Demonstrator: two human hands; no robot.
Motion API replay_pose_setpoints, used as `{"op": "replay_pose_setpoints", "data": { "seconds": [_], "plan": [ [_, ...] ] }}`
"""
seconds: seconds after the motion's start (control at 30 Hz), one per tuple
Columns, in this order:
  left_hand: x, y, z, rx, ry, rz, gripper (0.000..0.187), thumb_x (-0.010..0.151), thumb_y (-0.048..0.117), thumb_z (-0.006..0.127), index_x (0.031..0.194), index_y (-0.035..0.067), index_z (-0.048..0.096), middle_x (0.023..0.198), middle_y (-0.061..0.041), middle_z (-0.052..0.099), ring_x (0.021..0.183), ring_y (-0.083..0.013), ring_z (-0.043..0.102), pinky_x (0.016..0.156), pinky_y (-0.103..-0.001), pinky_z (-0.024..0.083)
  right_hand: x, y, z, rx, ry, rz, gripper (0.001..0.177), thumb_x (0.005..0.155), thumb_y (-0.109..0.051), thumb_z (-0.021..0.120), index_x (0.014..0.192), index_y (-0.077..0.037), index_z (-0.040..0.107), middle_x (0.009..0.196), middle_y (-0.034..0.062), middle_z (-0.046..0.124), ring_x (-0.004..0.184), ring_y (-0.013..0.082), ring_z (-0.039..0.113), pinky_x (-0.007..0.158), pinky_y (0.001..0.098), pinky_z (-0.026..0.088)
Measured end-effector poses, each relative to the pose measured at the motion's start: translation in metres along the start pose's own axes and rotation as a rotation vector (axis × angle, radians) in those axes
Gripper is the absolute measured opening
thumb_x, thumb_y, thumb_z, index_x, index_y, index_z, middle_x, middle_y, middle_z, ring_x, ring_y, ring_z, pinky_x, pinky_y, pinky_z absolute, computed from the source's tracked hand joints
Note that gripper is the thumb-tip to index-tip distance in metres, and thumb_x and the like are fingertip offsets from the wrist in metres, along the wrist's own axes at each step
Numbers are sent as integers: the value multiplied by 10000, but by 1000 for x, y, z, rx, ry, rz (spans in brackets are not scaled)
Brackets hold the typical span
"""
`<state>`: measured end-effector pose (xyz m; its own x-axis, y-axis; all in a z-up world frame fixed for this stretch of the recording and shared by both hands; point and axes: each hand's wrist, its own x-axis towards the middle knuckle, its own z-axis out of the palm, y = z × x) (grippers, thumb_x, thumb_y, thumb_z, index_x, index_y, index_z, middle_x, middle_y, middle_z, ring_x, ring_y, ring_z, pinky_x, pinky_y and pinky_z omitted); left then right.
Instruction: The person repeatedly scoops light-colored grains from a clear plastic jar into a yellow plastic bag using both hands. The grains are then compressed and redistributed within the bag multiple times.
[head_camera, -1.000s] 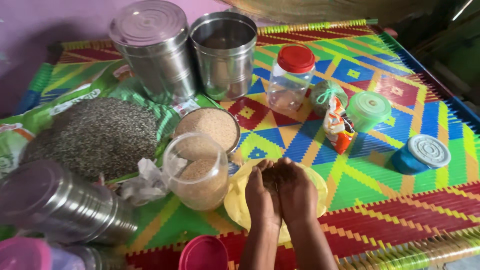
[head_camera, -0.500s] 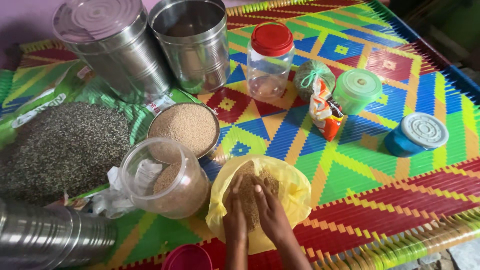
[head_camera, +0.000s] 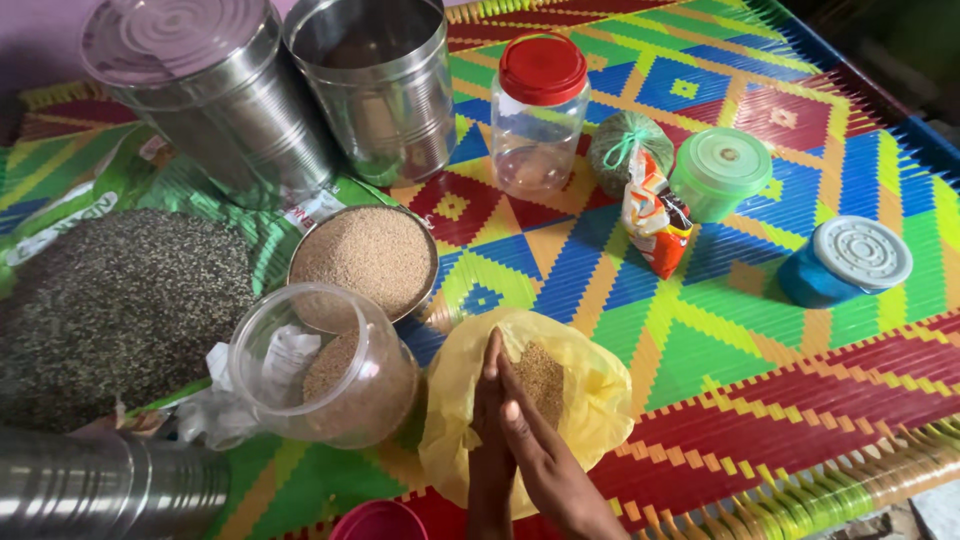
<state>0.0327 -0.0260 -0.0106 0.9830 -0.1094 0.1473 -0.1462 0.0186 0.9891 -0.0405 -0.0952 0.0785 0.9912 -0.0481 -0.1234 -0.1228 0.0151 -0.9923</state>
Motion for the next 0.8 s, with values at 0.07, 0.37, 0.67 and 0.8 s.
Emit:
{"op": "replay_pose_setpoints", "data": {
  "seconds": [0.07, 0.37, 0.67, 0.8],
  "plan": [
    [12, -4, 1, -62, 21, 96, 665, 1086, 534, 294, 1555, 87, 444, 1615, -155, 499, 1370, -300, 574, 1159, -395, 420, -1, 1, -6, -45, -91, 81, 721, 1030, -485, 388, 1619, -98, 239, 1713, 98, 268, 1586, 225, 201, 1229, 361, 188],
    [-1, 54, -17, -50, 106, -307, 474, 1017, 420, 493, 1239, 71, 726, 1257, -116, 761, 1051, -261, 690, 946, -386, 525, 11, 15, -15, -235, 160, 284, 563, 1035, -459, 468, 1221, -14, 758, 1114, 188, 816, 1046, 227, 756, 936, 353, 551],
    [-8, 23, -23, 362, 122, -278, 293, 978, 322, 577, 1176, 157, 716, 1201, -68, 722, 1055, -197, 713, 890, -338, 546, 30, 52, -28, -157, 358, 293, 543, 991, -198, 669, 1484, -11, 539, 1193, 301, 709, 1108, 420, 644, 902, 468, 549],
    [-10, -3, -17, 389, 115, -284, 417, 1007, 318, 505, 1395, 176, 565, 1377, -79, 639, 1188, -240, 661, 962, -374, 520, 35, 76, -26, 54, 342, 119, 632, 986, -160, 545, 1552, 41, 349, 1566, 154, 506, 1454, 205, 460, 1151, 317, 354]
  ]
}}
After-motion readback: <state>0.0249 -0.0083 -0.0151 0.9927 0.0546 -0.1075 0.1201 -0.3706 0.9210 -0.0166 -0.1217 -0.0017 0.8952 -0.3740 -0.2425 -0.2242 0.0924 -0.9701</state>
